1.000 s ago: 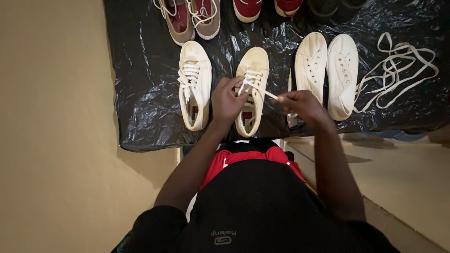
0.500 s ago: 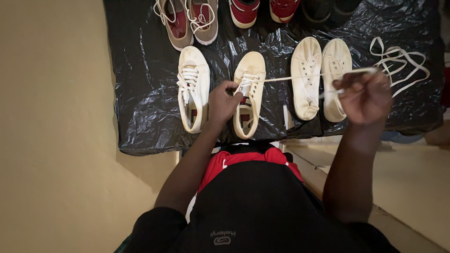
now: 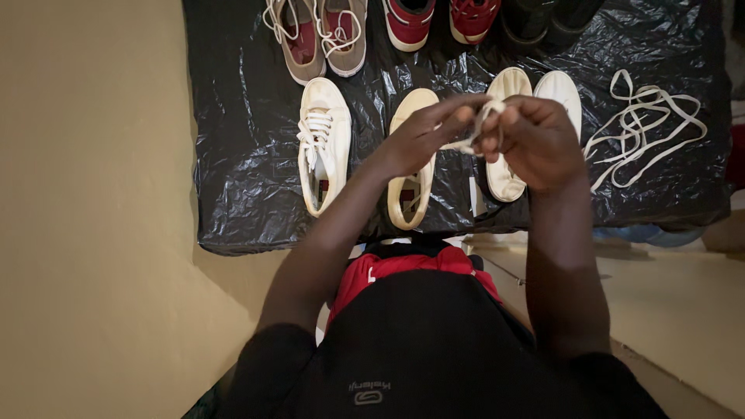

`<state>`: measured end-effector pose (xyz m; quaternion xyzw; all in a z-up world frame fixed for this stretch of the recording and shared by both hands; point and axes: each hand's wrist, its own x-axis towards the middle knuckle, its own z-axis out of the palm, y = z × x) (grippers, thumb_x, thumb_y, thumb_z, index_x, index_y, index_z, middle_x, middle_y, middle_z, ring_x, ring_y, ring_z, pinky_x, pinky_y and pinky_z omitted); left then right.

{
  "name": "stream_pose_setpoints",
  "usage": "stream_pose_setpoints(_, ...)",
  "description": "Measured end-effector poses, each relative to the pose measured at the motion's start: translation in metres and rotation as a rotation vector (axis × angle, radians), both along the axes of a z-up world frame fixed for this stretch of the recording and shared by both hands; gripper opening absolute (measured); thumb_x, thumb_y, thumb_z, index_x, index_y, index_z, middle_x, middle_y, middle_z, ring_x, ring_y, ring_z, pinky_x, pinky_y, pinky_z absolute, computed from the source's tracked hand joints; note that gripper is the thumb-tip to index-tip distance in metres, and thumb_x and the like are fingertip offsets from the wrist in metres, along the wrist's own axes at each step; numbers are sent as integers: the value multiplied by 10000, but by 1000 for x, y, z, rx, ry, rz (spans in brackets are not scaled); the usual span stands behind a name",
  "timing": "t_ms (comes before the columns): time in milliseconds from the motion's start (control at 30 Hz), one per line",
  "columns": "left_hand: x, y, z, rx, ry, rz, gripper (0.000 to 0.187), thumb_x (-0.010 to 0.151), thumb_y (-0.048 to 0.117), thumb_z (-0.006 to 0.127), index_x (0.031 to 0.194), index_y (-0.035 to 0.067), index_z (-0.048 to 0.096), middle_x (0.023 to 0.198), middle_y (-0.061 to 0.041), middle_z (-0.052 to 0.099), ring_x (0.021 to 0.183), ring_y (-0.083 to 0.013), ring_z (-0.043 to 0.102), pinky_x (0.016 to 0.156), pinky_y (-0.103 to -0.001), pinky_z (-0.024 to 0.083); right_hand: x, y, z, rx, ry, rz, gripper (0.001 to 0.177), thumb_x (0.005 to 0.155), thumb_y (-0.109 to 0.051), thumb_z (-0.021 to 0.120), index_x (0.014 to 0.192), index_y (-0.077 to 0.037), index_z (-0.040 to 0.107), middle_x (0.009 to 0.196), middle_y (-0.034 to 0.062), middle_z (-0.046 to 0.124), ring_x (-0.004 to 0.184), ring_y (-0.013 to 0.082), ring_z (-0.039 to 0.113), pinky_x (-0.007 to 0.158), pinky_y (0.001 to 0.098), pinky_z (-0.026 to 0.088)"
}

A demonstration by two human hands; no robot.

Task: The person threads white shoelaces through the eyelets of a pair of off-white canvas shoes placed on a black plastic sheet. They pull the laces through each eyelet in sequence and tie a knot at the top.

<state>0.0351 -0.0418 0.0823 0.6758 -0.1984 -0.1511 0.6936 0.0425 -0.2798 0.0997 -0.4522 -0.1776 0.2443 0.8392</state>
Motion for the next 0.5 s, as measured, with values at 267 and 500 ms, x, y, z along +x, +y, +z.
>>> stream_pose_setpoints(267,15,14,21,19,227,-21,540,953,576,534,1116,89,697,851,-42,709,767,-138,730,672,-321,592,-12,-10,14,-154,64,-12,259,1113,-206,628,1044,34,697,775,77,650,620,127,594,683,325,563)
stream_pose_setpoints(500,31,70,15,-419,230,357,340,1011,386,736,901,78,642,754,8,576,654,-98,574,780,-356,643,-10,-25,-12,-297,187,-116,257,1079,-214,628,987,18,691,755,70,645,600,162,580,672,358,542)
